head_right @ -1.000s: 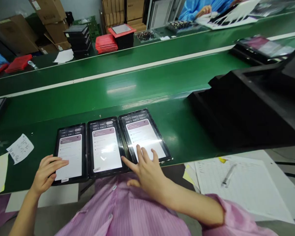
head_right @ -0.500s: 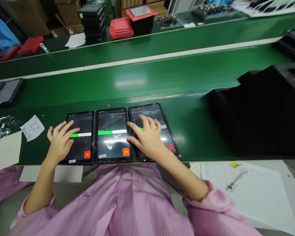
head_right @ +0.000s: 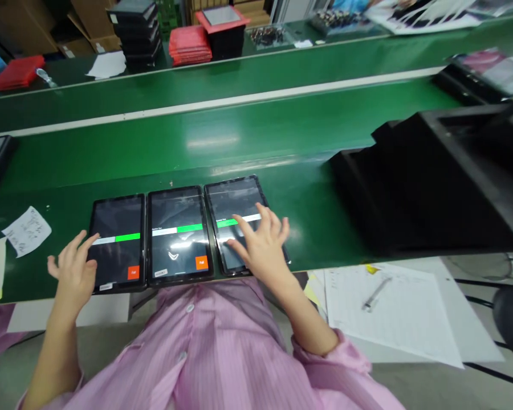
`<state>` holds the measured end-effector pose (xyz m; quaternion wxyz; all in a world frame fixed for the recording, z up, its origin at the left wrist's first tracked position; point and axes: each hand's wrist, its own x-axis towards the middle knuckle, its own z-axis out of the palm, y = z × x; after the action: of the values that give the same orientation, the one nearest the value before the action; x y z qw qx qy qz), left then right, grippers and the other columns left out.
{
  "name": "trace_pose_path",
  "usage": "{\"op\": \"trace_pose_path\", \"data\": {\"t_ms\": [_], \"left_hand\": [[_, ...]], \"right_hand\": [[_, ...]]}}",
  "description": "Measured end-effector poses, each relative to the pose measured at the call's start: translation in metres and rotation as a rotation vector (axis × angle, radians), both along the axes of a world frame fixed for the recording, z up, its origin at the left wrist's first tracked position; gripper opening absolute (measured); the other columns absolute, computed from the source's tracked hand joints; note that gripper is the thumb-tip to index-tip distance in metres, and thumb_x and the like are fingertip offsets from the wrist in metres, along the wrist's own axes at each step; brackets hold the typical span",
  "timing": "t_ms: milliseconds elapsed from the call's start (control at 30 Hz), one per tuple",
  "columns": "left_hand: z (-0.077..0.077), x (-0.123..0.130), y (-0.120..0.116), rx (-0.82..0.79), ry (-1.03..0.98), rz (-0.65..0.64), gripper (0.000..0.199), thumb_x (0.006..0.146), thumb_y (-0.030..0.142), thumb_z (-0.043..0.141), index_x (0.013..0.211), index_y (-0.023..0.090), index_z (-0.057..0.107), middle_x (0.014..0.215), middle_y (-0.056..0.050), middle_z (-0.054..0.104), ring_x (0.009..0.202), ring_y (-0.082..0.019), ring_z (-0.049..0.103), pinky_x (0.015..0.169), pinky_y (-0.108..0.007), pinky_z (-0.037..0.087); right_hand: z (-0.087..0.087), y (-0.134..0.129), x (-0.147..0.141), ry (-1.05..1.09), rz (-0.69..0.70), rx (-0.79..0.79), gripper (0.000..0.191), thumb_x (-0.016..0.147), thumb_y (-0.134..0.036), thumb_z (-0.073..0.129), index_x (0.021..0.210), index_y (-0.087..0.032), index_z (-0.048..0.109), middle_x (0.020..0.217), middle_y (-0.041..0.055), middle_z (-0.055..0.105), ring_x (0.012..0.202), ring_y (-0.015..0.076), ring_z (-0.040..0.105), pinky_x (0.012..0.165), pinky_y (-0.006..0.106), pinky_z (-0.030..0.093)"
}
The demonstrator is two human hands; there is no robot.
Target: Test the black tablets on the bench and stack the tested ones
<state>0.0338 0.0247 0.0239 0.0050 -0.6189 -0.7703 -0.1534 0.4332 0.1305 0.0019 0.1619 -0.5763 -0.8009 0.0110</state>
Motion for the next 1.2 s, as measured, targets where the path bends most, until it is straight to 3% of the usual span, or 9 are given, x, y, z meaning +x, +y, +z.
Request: {"op": "trace_pose_path", "data": {"t_ms": [167, 300, 400, 500, 600, 767, 900, 1067, 1200], "left_hand": [[0.006, 0.003, 0.026, -0.116, 0.047, -0.018, 0.051, 0.101, 0.051, 0.031, 0.141, 0.027, 0.051, 0.155, -0.014, 0.044, 0.141, -0.035, 0.040, 0.119, -0.067, 0.005], [0.012, 0.020, 0.086, -0.176, 0.075, -0.124, 0.052, 0.100, 0.050, 0.033, 0.145, 0.026, 0.048, 0.159, -0.015, 0.036, 0.145, -0.034, 0.035, 0.118, -0.070, 0.005], [0.011, 0.028, 0.133, -0.243, 0.049, -0.169, 0.054, 0.101, 0.048, 0.029, 0.148, 0.026, 0.044, 0.163, -0.015, 0.030, 0.149, -0.035, 0.030, 0.115, -0.075, 0.006], [0.010, 0.028, 0.158, -0.319, 0.047, -0.205, 0.051, 0.103, 0.046, 0.023, 0.141, 0.029, 0.051, 0.154, -0.013, 0.046, 0.145, -0.035, 0.037, 0.111, -0.080, -0.002], [0.011, 0.023, 0.157, -0.364, 0.131, -0.212, 0.048, 0.103, 0.046, 0.024, 0.137, 0.029, 0.054, 0.145, -0.013, 0.056, 0.141, -0.034, 0.043, 0.109, -0.082, -0.005], [0.015, 0.016, 0.142, -0.434, 0.278, -0.184, 0.061, 0.096, 0.058, 0.038, 0.149, 0.028, 0.041, 0.153, -0.023, 0.044, 0.144, -0.042, 0.037, 0.106, -0.083, 0.007], [0.016, 0.021, 0.143, -0.471, 0.331, -0.196, 0.074, 0.089, 0.062, 0.048, 0.152, 0.025, 0.037, 0.153, -0.026, 0.041, 0.145, -0.046, 0.034, 0.109, -0.079, 0.009], [0.017, 0.029, 0.153, -0.513, 0.380, -0.177, 0.067, 0.088, 0.052, 0.049, 0.144, 0.016, 0.046, 0.139, -0.026, 0.056, 0.140, -0.043, 0.042, 0.116, -0.067, 0.015], [0.022, 0.026, 0.161, -0.580, 0.368, -0.205, 0.059, 0.091, 0.053, 0.040, 0.138, 0.019, 0.051, 0.117, -0.018, 0.070, 0.125, -0.039, 0.056, 0.114, -0.069, 0.015]], "right_hand": [[-0.007, 0.009, 0.049, 0.074, -0.070, -0.048, 0.039, 0.097, -0.050, 0.049, 0.127, -0.032, 0.065, 0.153, 0.0150, 0.030, 0.135, 0.0467, 0.033, 0.104, 0.077, 0.025], [-0.023, 0.053, 0.066, 0.499, -0.114, -0.098, 0.047, 0.094, -0.052, 0.047, 0.129, -0.025, 0.062, 0.127, 0.0169, 0.057, 0.118, 0.0371, 0.053, 0.101, 0.061, 0.041], [-0.038, 0.091, 0.069, 0.866, -0.189, -0.254, 0.041, 0.083, -0.049, 0.058, 0.110, -0.021, 0.069, 0.100, 0.0115, 0.069, 0.092, 0.0302, 0.064, 0.086, 0.048, 0.052], [-0.049, 0.107, 0.067, 1.067, -0.252, -0.325, 0.035, 0.071, -0.044, 0.070, 0.096, -0.021, 0.072, 0.090, 0.0080, 0.072, 0.082, 0.0270, 0.066, 0.076, 0.041, 0.054], [-0.053, 0.104, 0.065, 1.115, -0.275, -0.310, 0.034, 0.070, -0.043, 0.074, 0.096, -0.021, 0.074, 0.090, 0.0073, 0.074, 0.080, 0.0260, 0.067, 0.074, 0.039, 0.055], [-0.055, 0.097, 0.065, 1.071, -0.293, -0.251, 0.031, 0.072, -0.044, 0.073, 0.092, -0.021, 0.075, 0.087, 0.0079, 0.074, 0.079, 0.0261, 0.068, 0.072, 0.039, 0.055], [-0.056, 0.099, 0.066, 1.041, -0.262, -0.223, 0.027, 0.074, -0.042, 0.072, 0.091, -0.022, 0.074, 0.088, 0.0069, 0.074, 0.079, 0.0255, 0.068, 0.073, 0.039, 0.055], [-0.056, 0.099, 0.068, 1.026, -0.246, -0.239, 0.025, 0.074, -0.041, 0.072, 0.093, -0.023, 0.074, 0.088, 0.0066, 0.074, 0.079, 0.0252, 0.067, 0.072, 0.038, 0.055], [-0.057, 0.101, 0.070, 1.048, -0.199, -0.287, 0.030, 0.075, -0.043, 0.072, 0.099, -0.025, 0.073, 0.086, 0.0050, 0.071, 0.076, 0.0245, 0.065, 0.070, 0.037, 0.055]]}}
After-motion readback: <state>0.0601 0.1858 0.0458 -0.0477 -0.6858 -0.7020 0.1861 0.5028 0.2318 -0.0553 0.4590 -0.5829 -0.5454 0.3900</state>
